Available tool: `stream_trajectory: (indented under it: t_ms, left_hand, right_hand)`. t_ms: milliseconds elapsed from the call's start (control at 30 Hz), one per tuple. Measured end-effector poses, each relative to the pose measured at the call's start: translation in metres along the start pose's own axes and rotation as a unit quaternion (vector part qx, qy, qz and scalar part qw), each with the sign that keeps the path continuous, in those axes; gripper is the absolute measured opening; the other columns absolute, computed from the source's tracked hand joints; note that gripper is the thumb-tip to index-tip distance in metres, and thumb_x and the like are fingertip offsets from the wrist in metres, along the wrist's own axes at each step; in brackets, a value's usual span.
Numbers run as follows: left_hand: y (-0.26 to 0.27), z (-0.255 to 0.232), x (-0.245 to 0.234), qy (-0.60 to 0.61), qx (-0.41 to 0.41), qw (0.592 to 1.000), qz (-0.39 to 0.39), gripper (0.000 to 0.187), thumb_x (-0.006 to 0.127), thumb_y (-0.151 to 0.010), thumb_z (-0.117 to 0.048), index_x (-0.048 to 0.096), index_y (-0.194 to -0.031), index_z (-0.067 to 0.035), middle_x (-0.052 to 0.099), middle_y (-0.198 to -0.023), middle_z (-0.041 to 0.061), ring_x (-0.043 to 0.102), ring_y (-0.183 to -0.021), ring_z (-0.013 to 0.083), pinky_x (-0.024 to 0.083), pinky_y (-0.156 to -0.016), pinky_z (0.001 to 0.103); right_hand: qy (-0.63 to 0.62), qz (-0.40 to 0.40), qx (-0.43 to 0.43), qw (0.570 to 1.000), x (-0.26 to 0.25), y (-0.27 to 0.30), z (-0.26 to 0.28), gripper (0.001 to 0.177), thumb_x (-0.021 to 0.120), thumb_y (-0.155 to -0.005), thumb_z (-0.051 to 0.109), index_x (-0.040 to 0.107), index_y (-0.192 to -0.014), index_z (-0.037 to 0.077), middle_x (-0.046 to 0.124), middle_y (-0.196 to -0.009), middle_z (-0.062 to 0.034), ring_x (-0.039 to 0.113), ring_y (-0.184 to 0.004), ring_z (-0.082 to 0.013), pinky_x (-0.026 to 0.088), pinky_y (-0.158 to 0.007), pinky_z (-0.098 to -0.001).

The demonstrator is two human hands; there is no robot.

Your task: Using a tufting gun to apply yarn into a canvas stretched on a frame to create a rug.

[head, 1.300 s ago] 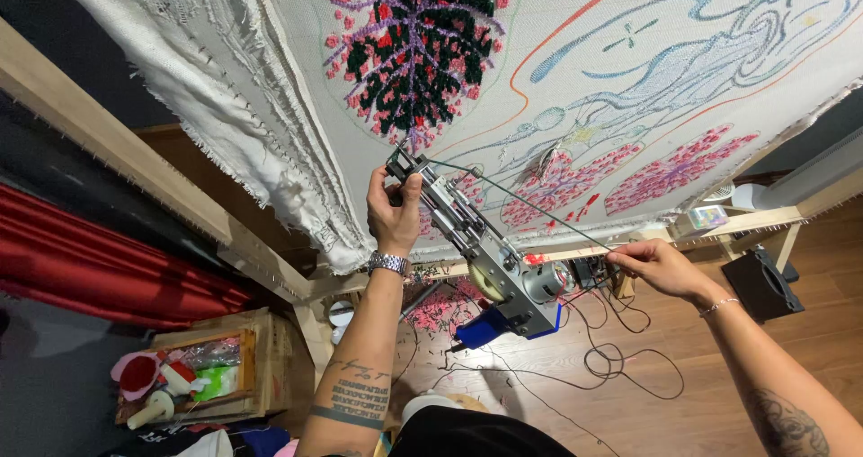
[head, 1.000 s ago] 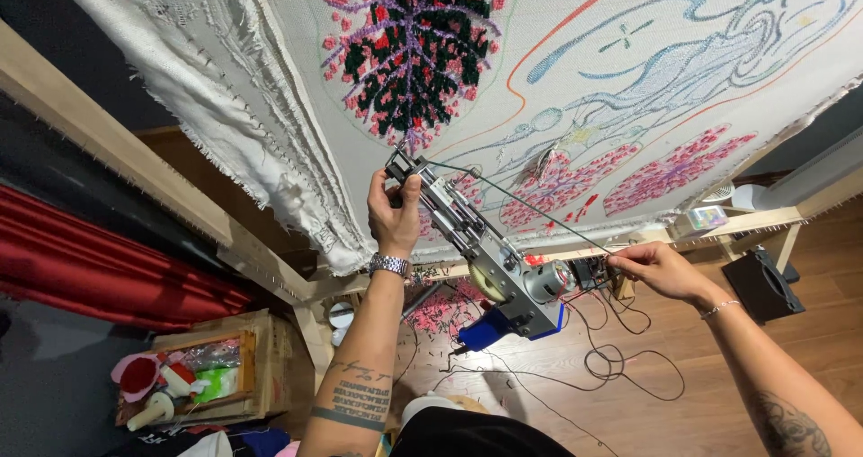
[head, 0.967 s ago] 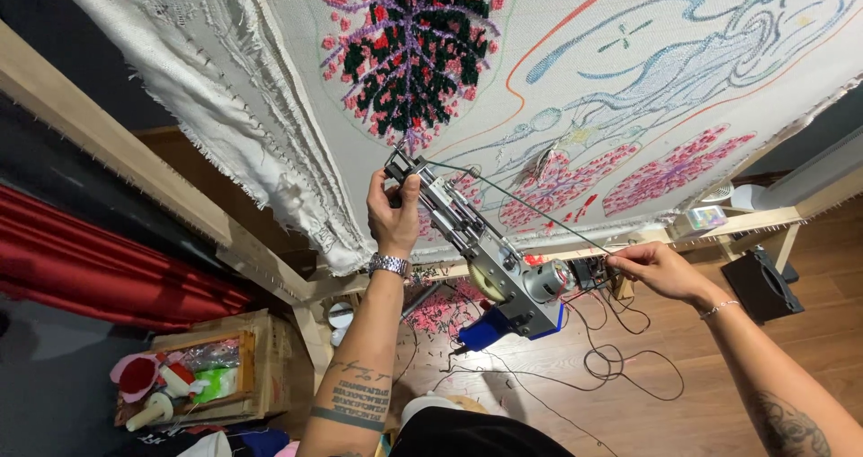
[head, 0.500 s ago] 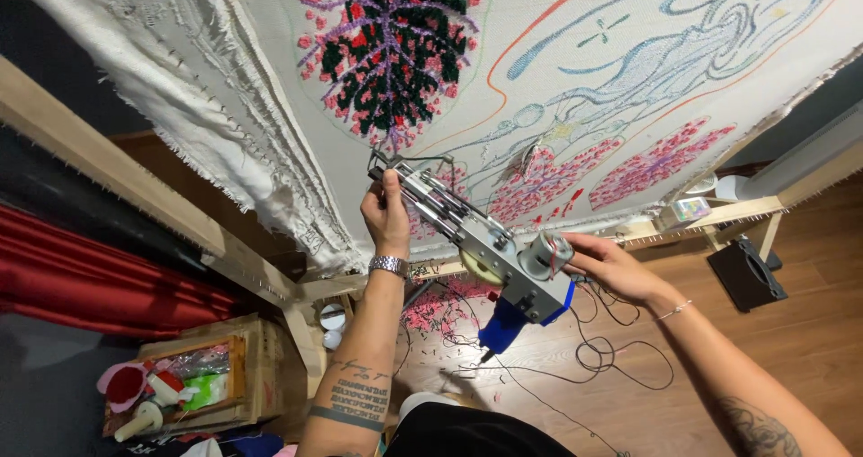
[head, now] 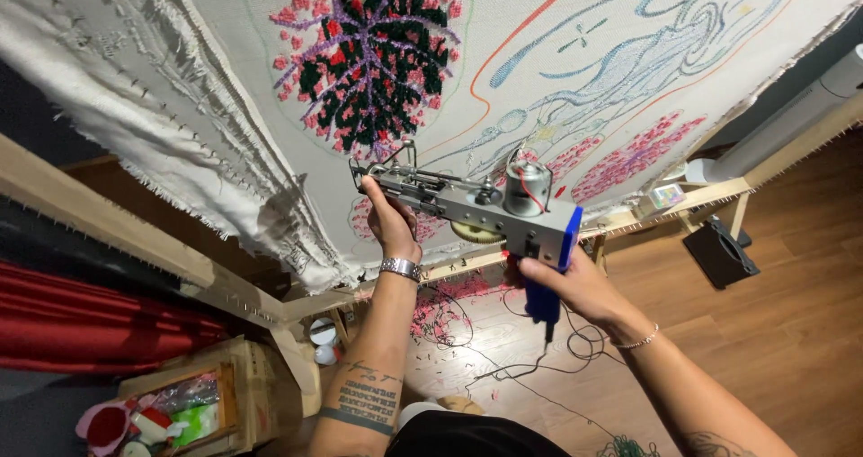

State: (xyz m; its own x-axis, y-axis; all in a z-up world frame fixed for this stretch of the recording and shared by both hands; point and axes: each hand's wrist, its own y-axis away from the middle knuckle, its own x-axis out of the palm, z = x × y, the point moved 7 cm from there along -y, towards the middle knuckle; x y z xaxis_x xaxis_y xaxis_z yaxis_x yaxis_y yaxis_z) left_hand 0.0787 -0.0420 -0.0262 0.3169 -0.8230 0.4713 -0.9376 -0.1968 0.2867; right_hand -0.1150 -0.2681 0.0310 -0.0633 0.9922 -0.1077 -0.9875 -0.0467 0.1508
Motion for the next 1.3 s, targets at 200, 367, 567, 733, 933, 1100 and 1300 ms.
stream_trajectory:
  t_ms: [200,367,567,733,933,1100,1300]
  left_hand:
    - [-0.004,0.001,0.013,0.068,0.007,0.996,0.054,0.068,0.043,-0.089,-0.082,0.046,-0.070,-0.017,0.043,-0.053,-0.004,0.043,-0.042,0.0112,0.038,-0.042,0.028]
    - [-0.011,-0.004,0.019,0.042,-0.002,0.996,0.077,0.066,0.040,-0.091,-0.079,0.050,-0.073,-0.016,0.047,-0.054,-0.003,0.047,-0.045,0.0116,0.039,-0.044,0.028]
    - [-0.030,-0.003,0.045,0.060,0.045,0.958,0.276,0.065,0.043,-0.099,-0.071,0.058,-0.086,-0.009,0.061,-0.070,0.000,0.059,-0.062,0.0110,0.048,-0.061,0.027]
    - [0.002,-0.047,0.075,0.008,0.173,0.890,0.421,0.052,0.064,-0.090,-0.056,0.053,-0.119,-0.014,0.067,-0.098,-0.006,0.065,-0.081,0.0060,0.055,-0.077,0.025]
    - [-0.007,-0.022,0.100,-0.208,0.186,0.853,0.441,0.040,0.084,-0.088,-0.025,0.061,-0.116,-0.009,0.046,-0.063,-0.003,0.038,-0.056,0.0033,0.032,-0.056,0.022]
    - [-0.007,-0.039,0.112,-0.106,0.232,0.888,0.382,0.033,0.087,-0.082,-0.027,0.060,-0.089,-0.009,0.059,-0.078,-0.008,0.051,-0.062,0.0009,0.043,-0.057,0.021]
    - [-0.023,-0.038,0.114,-0.170,0.272,0.883,0.344,0.038,0.086,-0.088,-0.026,0.054,-0.081,-0.008,0.055,-0.076,-0.004,0.052,-0.070,0.0051,0.049,-0.067,0.022]
  right_hand:
    - [0.028,-0.150,0.031,0.988,0.004,-0.004,0.037,0.046,0.077,-0.085,0.038,0.068,-0.108,0.000,0.072,-0.084,-0.0084,0.069,-0.071,-0.0153,0.054,-0.058,-0.0332]
    - [0.066,-0.117,0.025,0.991,0.015,-0.003,0.049,0.039,0.080,-0.080,0.033,0.066,-0.105,0.006,0.066,-0.077,-0.0011,0.063,-0.066,-0.0101,0.053,-0.057,-0.0290]
    - [-0.061,-0.156,-0.039,0.985,-0.013,-0.005,0.005,0.027,0.079,-0.083,0.016,0.068,-0.100,-0.002,0.061,-0.072,-0.0063,0.056,-0.059,-0.0167,0.046,-0.051,-0.0333]
    - [-0.152,-0.172,-0.112,0.967,-0.031,0.005,0.025,0.023,0.072,-0.086,0.011,0.066,-0.105,-0.002,0.062,-0.079,-0.0055,0.056,-0.064,-0.0158,0.046,-0.052,-0.0309]
    - [-0.077,-0.258,-0.129,0.954,-0.041,0.010,0.040,0.026,0.071,-0.082,0.004,0.066,-0.107,-0.002,0.067,-0.089,-0.0067,0.061,-0.071,-0.0156,0.051,-0.059,-0.0309]
    - [-0.103,-0.256,-0.152,0.949,-0.031,0.012,0.064,0.027,0.070,-0.082,-0.002,0.063,-0.108,-0.007,0.067,-0.084,-0.0067,0.061,-0.069,-0.0153,0.050,-0.056,-0.0306]
    - [-0.124,-0.217,-0.193,0.949,-0.010,0.007,0.097,0.029,0.070,-0.089,0.001,0.069,-0.116,-0.009,0.056,-0.075,-0.0042,0.049,-0.060,-0.0127,0.041,-0.051,-0.0292]
